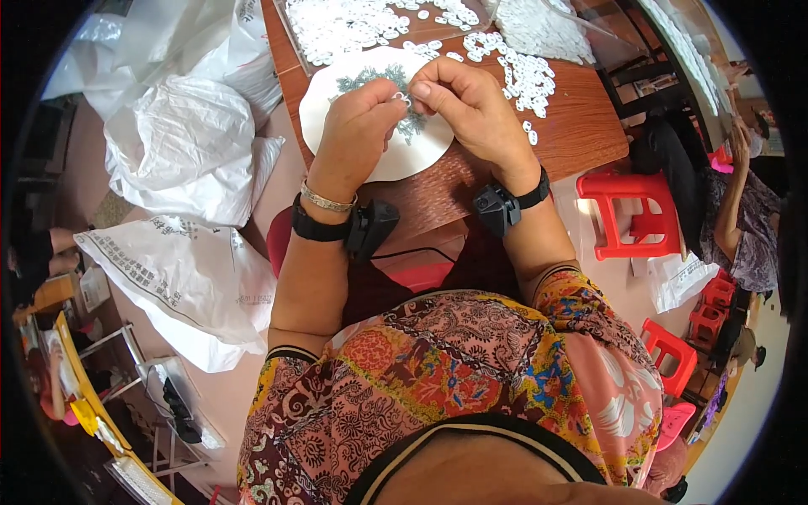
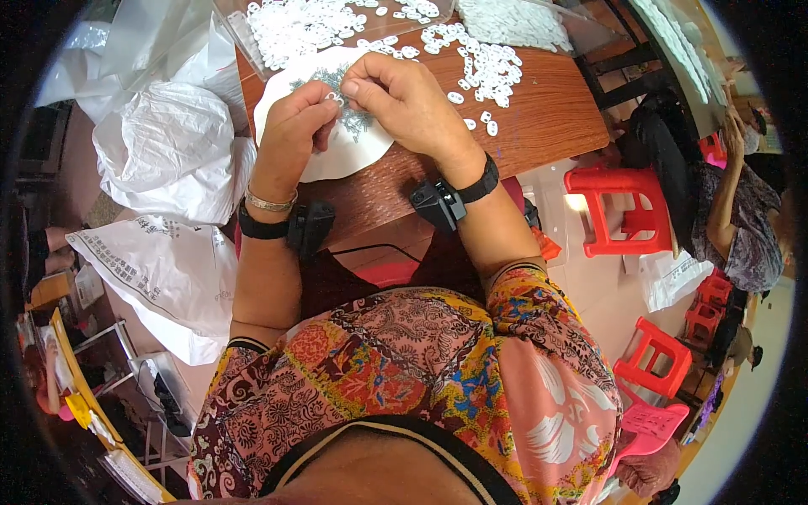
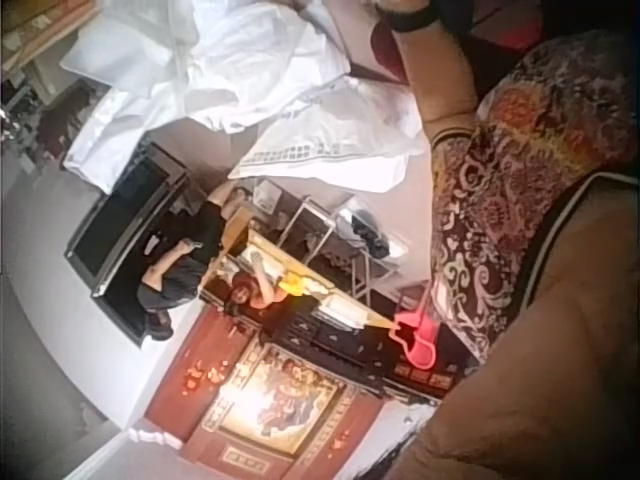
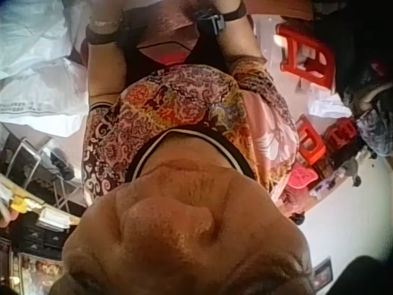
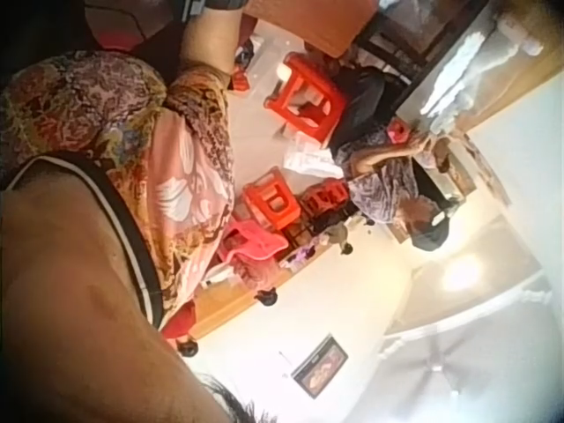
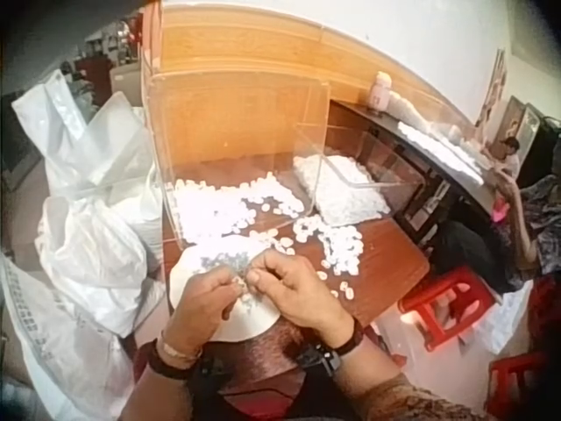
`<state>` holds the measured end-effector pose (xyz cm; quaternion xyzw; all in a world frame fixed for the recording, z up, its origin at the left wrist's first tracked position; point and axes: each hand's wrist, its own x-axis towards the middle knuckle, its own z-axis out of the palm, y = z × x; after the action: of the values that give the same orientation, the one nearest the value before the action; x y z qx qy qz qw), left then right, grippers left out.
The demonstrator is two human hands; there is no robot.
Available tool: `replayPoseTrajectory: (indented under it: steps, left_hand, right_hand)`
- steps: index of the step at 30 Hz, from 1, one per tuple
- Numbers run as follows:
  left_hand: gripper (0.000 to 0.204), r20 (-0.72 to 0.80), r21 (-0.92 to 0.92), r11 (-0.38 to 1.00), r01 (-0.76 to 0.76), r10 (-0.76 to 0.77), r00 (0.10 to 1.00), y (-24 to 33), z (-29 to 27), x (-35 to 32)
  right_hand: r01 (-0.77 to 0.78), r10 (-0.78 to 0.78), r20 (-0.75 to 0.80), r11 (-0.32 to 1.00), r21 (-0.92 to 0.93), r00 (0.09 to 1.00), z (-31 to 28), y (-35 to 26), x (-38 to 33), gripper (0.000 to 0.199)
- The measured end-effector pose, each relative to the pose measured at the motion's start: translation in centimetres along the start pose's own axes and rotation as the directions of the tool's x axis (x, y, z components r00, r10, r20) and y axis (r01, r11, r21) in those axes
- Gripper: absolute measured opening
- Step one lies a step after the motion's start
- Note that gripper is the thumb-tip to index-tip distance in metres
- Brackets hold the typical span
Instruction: Manually assembling small white plastic components by inserting tiny metal pins or parts into them.
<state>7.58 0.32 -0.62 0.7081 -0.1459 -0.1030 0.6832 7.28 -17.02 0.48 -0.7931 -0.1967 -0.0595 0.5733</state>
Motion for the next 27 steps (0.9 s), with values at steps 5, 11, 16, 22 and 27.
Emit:
replayPoseTrajectory:
  steps: [5, 11, 16, 22, 27]
  left_hand:
    - [0.021, 0.003, 0.007, 1.000, 0.010, -0.010, 1.000, -0.10, -0.01, 0.02]
    - [0.020, 0.011, 0.103, 0.994, -0.045, 0.044, 0.999, -0.41, -0.17, 0.06]
    - [0.020, 0.005, 0.115, 0.990, -0.087, 0.087, 0.996, -0.52, 0.10, -0.03]
    - [0.017, 0.004, 0.095, 0.990, -0.103, 0.103, 0.995, -0.34, 0.43, -0.20]
    - [0.017, -0.001, -0.026, 0.997, -0.067, 0.067, 0.998, -0.26, 0.24, -0.30]
  right_hand:
    - [0.000, 0.000, -0.007, 1.000, -0.014, 1.000, -0.07, 0.11, -0.02, 0.018]
    - [-0.004, 0.008, 0.045, 0.996, -0.085, 0.999, -0.13, -0.11, -0.07, 0.018]
    - [-0.006, 0.010, 0.024, 0.984, -0.176, 1.000, 0.04, -0.18, -0.11, 0.018]
    - [0.025, -0.023, 0.010, 0.972, -0.235, 1.000, 0.17, -0.80, -0.22, 0.018]
    - [0.019, -0.019, 0.003, 0.983, -0.182, 1.000, 0.32, -0.65, -0.22, 0.017]
